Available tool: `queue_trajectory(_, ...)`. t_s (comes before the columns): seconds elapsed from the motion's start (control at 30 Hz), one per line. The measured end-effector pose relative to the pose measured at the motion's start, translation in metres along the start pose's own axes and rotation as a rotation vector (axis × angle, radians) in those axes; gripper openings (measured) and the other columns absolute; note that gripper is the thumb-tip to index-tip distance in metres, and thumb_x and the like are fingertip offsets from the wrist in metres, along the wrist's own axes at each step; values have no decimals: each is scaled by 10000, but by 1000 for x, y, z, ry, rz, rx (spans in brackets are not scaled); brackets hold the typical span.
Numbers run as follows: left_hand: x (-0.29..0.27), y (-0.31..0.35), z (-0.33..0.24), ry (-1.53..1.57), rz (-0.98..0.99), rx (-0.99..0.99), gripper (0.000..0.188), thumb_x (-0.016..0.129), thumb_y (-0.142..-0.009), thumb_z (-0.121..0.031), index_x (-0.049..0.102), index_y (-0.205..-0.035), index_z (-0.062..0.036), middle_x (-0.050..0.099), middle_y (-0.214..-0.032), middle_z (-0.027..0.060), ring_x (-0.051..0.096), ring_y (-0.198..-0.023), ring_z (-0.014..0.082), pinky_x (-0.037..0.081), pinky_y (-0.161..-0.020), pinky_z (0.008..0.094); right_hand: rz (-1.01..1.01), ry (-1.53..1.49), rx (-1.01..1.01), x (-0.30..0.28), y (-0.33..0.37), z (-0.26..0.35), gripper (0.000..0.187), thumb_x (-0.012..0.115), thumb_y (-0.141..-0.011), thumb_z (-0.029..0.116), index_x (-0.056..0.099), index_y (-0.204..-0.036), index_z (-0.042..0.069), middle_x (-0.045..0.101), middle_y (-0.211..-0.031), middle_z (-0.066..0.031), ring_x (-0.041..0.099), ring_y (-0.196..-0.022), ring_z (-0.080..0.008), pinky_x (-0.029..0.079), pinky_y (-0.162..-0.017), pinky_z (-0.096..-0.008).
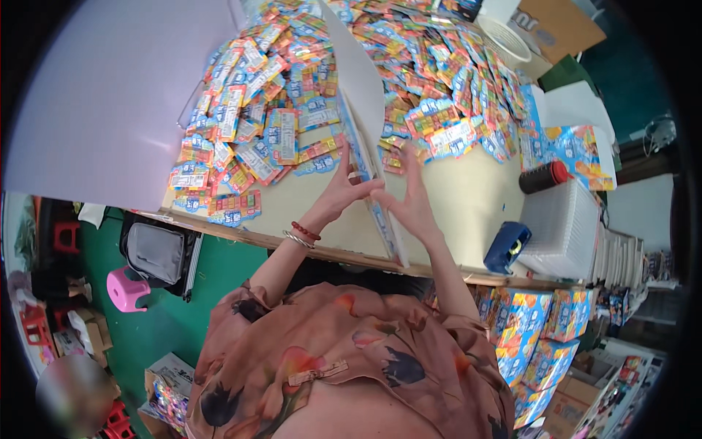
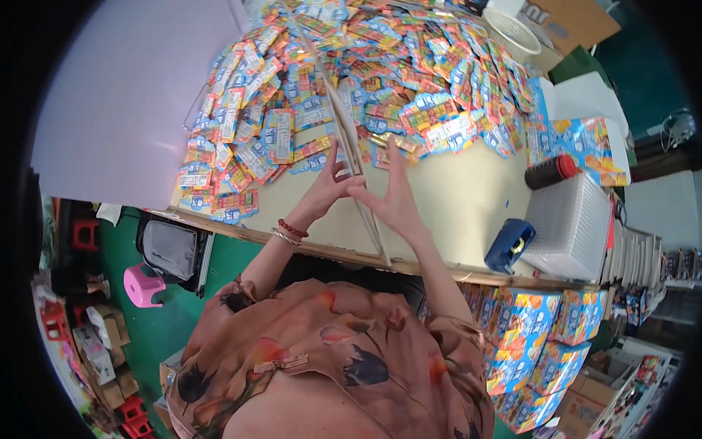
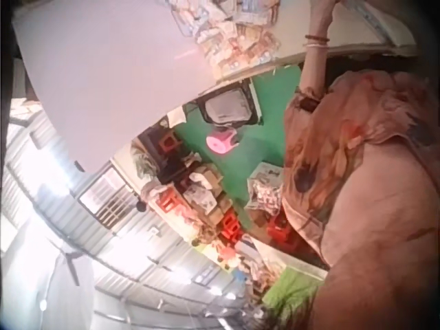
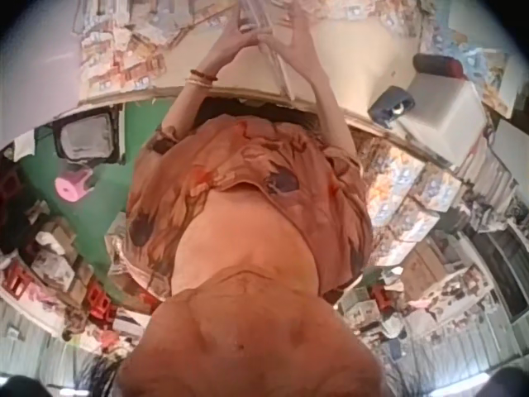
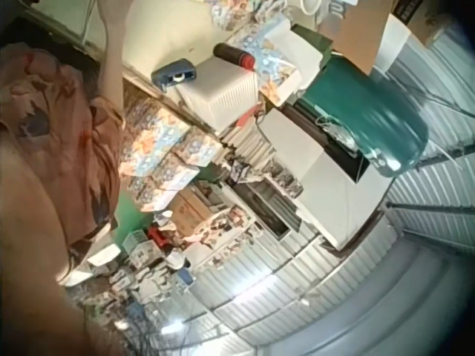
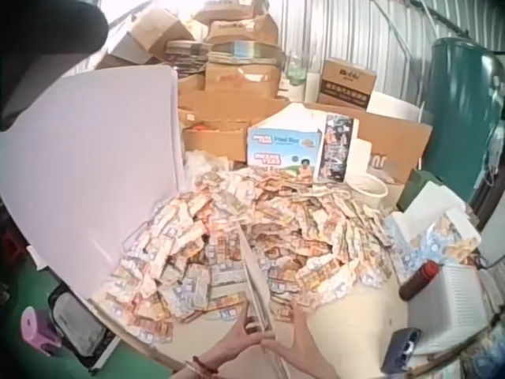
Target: Packing small snack packets into cardboard boxes.
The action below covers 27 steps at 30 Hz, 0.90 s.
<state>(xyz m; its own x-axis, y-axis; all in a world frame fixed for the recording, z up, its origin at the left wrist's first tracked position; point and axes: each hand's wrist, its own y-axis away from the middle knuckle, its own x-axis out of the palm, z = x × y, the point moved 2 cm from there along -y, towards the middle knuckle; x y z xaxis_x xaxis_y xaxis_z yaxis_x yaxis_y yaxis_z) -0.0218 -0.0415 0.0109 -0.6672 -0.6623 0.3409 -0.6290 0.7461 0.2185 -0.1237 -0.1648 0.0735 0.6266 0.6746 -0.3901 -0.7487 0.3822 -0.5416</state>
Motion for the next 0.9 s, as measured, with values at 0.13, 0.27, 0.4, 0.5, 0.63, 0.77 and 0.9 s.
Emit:
queue_trajectory(0.13, 9, -6, -3, -27, 91, 4, 1169, 745, -800, -129, -206, -1479, -138, 369, -1416, 152, 557, -1059, 194, 506, -829, 299, 343, -495, 655, -16, 25, -70, 513, 582, -945, 288, 459, -1338, -19, 593, -1155, -85, 587, -1031, -153, 472, -868, -276)
queue_trajectory(0.27, -5, 4, 0, -37, 159, 54, 1180, 747, -765, -129, -183, -1490, -147, 336, -1443, 172, 524, -1083, 199, 497, -833, 304, 344, -431, 868, -42, 22, -68, 343, 546, -952, 256, 594, -1158, -14, 659, -918, -14, 592, -759, -84, 485, -685, -252)
queue_trajectory(0.4, 9, 9, 10, -385, 168, 130, 1081, 660, -737, -65, -69, -1525, -192, 206, -1537, 148, 509, -1094, 178, 474, -821, 291, 406, 51, 616, -51, 27, -64, 258, 578, -838, 145, 624, -1037, -13, 654, -762, -98, 596, -660, -155, 477, -614, -306)
queue_trajectory(0.5, 3, 35, -20, -478, 100, 46, 968, 547, -734, 1, 35, -1534, -187, 242, -1534, 175, 481, -1196, 207, 488, -830, 297, 225, 433, 562, -84, 19, -50, 230, 516, -700, 37, 592, -898, -54, 590, -723, -280, 604, -643, -410, 491, -601, -380)
queue_trajectory(0.63, -13, 48, 4, -605, 38, 57, 928, 481, -701, 43, 123, -1529, -174, 334, -1488, 204, 450, -1267, 278, 480, -907, 355, 244, 381, 815, -122, 32, -50, 241, 520, -726, 45, 575, -944, -40, 635, -716, -241, 650, -650, -385, 514, -667, -462)
queue_trajectory(0.77, 10, 45, 1, -1305, -351, 509, 938, 543, -677, 63, 206, -1512, -197, 251, -1520, 198, 264, -1391, 360, 350, -1052, 426, 86, 890, 670, -102, 58, -52, 359, 633, -766, 89, 478, -1079, 6, 649, -757, -217, 634, -646, -411, 489, -602, -505)
queue_trajectory(0.9, 56, 50, -33, -1982, 155, 731, 776, 546, -736, 17, 291, -1460, -98, 312, -1484, 152, 313, -1353, 342, 336, -1056, 446, 16, 1018, 474, -89, 57, -43, 311, 615, -806, 83, 478, -1085, 64, 544, -1219, -187, 572, -1046, -324, 460, -795, -433)
